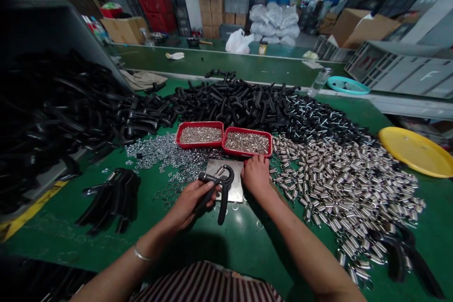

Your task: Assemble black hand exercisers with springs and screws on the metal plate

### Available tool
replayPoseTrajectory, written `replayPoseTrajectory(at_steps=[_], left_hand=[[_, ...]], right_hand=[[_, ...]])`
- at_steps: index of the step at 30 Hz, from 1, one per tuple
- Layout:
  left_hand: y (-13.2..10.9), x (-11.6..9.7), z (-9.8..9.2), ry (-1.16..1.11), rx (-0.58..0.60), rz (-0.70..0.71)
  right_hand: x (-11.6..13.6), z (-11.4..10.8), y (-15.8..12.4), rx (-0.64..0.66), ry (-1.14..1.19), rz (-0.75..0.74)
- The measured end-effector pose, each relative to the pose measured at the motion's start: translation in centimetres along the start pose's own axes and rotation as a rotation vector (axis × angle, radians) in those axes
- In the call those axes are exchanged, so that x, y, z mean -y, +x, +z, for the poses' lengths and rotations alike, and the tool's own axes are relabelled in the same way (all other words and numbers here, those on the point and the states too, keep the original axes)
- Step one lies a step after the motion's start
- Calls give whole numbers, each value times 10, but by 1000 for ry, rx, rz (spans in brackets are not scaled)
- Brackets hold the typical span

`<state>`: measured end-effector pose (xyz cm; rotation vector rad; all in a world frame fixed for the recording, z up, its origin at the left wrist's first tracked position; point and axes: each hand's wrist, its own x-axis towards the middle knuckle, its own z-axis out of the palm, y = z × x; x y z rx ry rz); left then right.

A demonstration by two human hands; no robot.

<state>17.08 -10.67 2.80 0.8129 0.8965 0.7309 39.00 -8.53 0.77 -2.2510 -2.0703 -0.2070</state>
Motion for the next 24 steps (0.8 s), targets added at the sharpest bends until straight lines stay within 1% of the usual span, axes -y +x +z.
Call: replayPoseTrajectory(at_steps=[3,5,6,9,10,11,13,15,17,20,24], left_hand=[[4,1,1,-18,5,9],[6,1,1,-25,9,15],[7,1,0,-30,6,16],[10,2,-2,-40,-5,9],[11,2,-3,-42,-2,8],[11,2,-4,-44,5,10],[11,2,-5,-42,20,19],[11,2,-3,-37,35,31],[10,1,0,-29,51,39],[7,0,6,-15,70,41],[5,0,13,1,64,31]], right_hand=[[-3,2,2,10,121,99],[-10,-3,4,7,283,163],[-14,-8,4,-23,370,172],[-20,-35,-1,-241,645,128],[-20,-46,-6,-304,775,115],[-19,-58,-11,-336,929,108],[-12,-80,-25,-317,1244,96],[-4,-94,-40,-278,1435,76],[5,-99,-53,-247,1495,65],[14,-95,-66,-218,1522,92],[18,-86,-74,-258,1516,114]])
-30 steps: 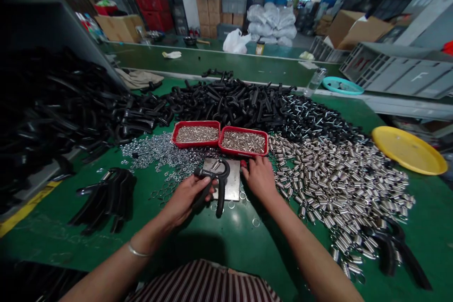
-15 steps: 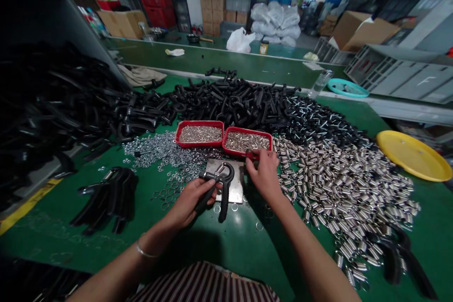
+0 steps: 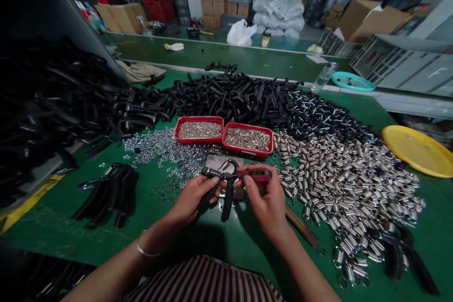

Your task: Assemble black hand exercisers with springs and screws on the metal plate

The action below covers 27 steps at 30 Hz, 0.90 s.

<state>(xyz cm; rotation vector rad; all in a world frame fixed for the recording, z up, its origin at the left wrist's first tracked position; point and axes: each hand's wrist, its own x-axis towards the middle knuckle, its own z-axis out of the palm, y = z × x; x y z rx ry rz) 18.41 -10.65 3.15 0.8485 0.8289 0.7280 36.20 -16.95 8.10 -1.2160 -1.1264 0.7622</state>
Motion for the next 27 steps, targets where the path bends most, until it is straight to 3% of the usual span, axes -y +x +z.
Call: replayPoseTrajectory(at_steps=[11,15,21,27], left_hand=[[-2,-1,5,27,18,4],[0,3,3,61,21,10],[-2,5,6,112,-38,36],[2,-2,5,186,52,50]], right_hand=[[-6,-1,-7,39,-41,-23],[-6,-2,-8,55,-219,-105],[-2,4,-11,221,-509,-151],[-5,6,-12,153,-510,-233]])
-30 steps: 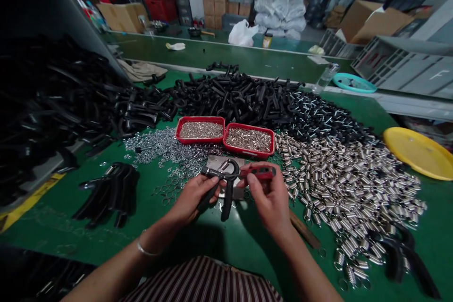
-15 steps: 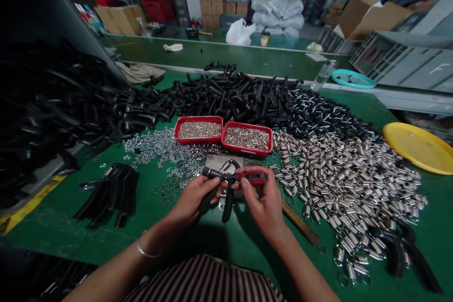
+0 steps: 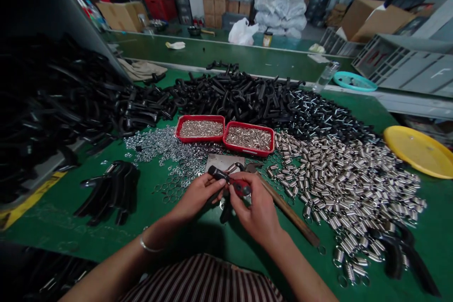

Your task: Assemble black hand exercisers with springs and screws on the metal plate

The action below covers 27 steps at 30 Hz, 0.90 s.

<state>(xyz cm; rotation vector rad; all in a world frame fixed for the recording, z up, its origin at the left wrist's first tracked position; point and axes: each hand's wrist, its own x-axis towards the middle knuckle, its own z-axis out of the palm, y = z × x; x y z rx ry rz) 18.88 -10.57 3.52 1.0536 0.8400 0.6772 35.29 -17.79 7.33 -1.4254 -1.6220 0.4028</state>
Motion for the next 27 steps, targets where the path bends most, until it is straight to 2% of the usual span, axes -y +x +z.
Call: replayPoseTrajectory(at_steps=[3,7,10,13,16,17,18,20,23,27], left_hand=[[3,-8,0,16,44,7],[8,-15,-2,106,-66,97],[12,-12,-15,144,-182,71],[9,-8,-33,-35,-190,3],[2,-10,-40,-345,-73,-27],[0,-10,-39,-443,-33,-59],[-3,-10,-36,-527,0,-102],[-6,-10,-27,-640,62,-215],[-9,-4,-14,-673,189,-358],[-13,12,-3,-628,312,-381]], right_hand=[[5,-4,3,79,-48,-48],[28,-24,4,34,34,-157],[40,-46,-9,2,163,-288],[26,-51,-33,140,51,-351],[-5,-35,-51,404,-180,-187],[-14,-28,-54,442,-212,-114],[-22,-22,-53,451,-209,-50],[-29,-13,-44,379,-114,60],[-25,-8,-23,264,240,257],[-16,5,-12,289,927,556]])
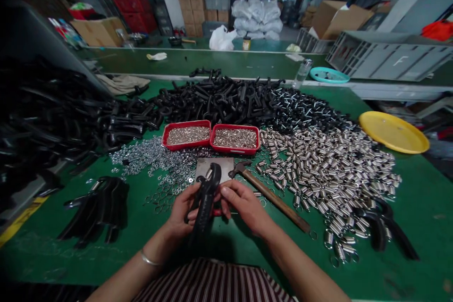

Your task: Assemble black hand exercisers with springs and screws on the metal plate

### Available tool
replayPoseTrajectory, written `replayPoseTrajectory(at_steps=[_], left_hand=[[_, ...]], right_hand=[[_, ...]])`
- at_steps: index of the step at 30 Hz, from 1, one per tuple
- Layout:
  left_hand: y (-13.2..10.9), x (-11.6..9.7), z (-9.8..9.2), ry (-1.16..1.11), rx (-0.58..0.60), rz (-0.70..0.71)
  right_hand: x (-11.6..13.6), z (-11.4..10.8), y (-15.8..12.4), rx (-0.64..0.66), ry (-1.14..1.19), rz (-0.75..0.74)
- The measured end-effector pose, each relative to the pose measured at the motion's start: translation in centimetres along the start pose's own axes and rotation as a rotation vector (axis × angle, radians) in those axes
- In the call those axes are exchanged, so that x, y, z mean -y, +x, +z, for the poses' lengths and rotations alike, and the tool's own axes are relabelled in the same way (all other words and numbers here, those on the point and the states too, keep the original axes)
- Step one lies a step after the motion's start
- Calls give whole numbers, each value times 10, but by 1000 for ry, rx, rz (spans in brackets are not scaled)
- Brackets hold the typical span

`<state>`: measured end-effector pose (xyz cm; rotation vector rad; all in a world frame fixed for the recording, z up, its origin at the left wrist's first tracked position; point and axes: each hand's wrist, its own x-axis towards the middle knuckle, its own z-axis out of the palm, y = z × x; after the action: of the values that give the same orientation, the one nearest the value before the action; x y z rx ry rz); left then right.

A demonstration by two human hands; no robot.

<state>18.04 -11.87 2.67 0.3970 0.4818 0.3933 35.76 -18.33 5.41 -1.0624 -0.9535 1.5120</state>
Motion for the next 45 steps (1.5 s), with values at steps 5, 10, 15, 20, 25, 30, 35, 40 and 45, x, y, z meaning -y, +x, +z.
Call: replayPoseTrajectory(at_steps=[5,10,15,20,25,30,35,40,45], left_hand=[[0,21,-1,84,11,4],[-5,1,12,108,-85,86],[9,-29,2,318,-376,330],[35,-18,-22,489,-477,181],[30,-34,-7,660,-501,283],[15,-42,8,1342,-613,618],[16,-23,5,1568,-569,529],[51,-65,22,2008,-605,552],[129,-119,36,2437,-525,431]], right_hand=[[-22,12,0,-30,469,131],[-33,-5,-2,-201,535,107],[-37,-30,-9,-376,572,87],[-38,-32,-11,-309,712,157],[-38,-32,-12,-255,820,208],[-35,-34,-12,-236,841,193],[-37,-40,-10,-260,856,164],[-42,-43,-11,-346,804,121],[-34,-43,-11,-389,767,71]])
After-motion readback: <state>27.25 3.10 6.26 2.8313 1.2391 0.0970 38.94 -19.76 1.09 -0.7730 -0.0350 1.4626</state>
